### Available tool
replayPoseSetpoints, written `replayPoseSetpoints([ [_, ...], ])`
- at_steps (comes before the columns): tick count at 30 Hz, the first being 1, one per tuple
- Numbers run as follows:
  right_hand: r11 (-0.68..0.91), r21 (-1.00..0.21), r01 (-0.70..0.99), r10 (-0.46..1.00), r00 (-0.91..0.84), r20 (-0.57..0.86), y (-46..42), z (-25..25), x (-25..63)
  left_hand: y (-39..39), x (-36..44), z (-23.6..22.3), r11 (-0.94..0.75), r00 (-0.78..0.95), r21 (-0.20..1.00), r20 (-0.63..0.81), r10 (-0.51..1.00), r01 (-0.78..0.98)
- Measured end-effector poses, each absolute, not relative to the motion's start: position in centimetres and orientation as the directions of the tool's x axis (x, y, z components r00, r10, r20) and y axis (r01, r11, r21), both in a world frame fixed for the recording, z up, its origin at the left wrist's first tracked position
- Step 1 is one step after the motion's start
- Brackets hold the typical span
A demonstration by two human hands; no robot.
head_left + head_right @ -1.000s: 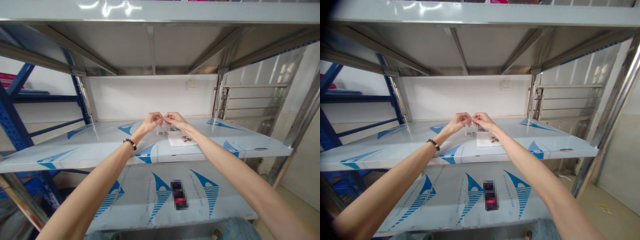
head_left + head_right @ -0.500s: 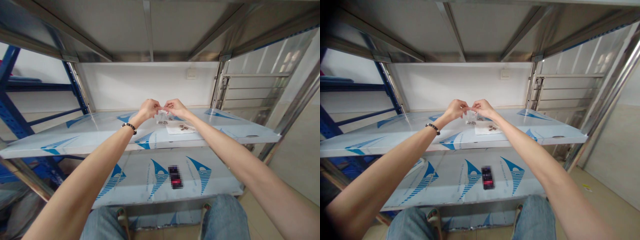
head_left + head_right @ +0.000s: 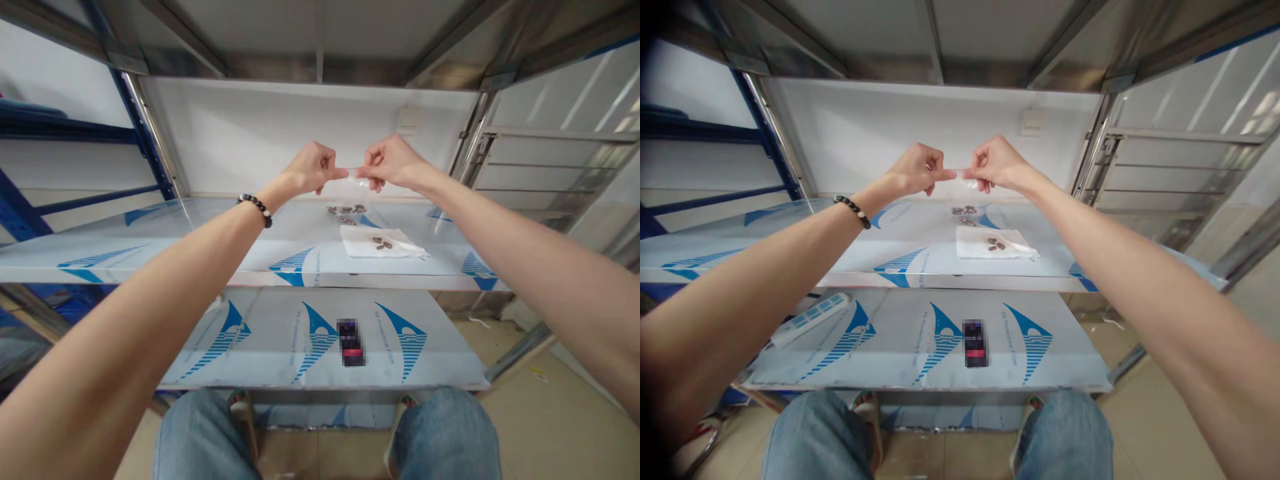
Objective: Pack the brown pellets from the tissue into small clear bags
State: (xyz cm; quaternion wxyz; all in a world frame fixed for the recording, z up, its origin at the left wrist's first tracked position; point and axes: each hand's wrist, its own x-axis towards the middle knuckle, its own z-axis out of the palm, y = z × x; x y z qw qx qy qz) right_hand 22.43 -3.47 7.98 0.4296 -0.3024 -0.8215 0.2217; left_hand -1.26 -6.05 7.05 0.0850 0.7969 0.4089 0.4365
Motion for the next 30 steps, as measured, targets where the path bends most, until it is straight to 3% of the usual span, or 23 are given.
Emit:
replayPoseSetpoints([
  [3,0.727,-0.603,0.329,0.687,-0.347,0.638,-2.8,8.8,24.8,-6.0,-3.0,7.6,-0.648,0.215,0.497,0.673,0.707,0.577],
  [7,0.734,-0.658,0.168,0.679,-0.177,0.713,-2.8,9.5,27.6,-5.5,-6.1,5.4,-0.616,0.114,0.596,0.664,0.739,0.516],
  [11,0.704,-0.707,0.076,0.71,-0.112,0.695,-2.8,9.5,27.8,-3.8,-6.9,2.5,-0.61,0.172,0.631,0.614,0.77,0.478],
  [17,0.67,-0.731,0.127,0.742,-0.071,0.667,0.8,8.1,25.2,-1.1,-4.6,2.1,-0.693,0.021,0.361,0.879,0.476,0.624],
  [19,0.565,-0.809,0.164,0.825,-0.074,0.561,2.2,6.6,24.2,-0.5,-4.3,1.6,-0.68,0.065,0.296,0.89,0.452,0.671],
  [21,0.383,-0.869,0.313,0.917,-0.018,0.398,2.9,4.7,23.5,-0.1,-4.5,0.7,-0.669,0.166,0.22,0.871,0.462,0.71],
  [23,0.239,-0.804,0.544,0.959,-0.003,0.283,3.1,3.0,23.2,0.1,-4.9,0.1,-0.667,0.25,0.147,0.851,0.462,0.73],
  [25,0.214,-0.655,0.725,0.957,-0.019,0.29,2.6,1.9,23.4,-0.3,-5.4,0.2,-0.665,0.291,0.102,0.843,0.453,0.74],
  [30,0.492,-0.428,0.759,0.828,-0.255,0.5,-2.6,1.6,25.9,-6.4,-5.9,2.0,-0.692,0.38,0.035,0.816,0.437,0.721],
])
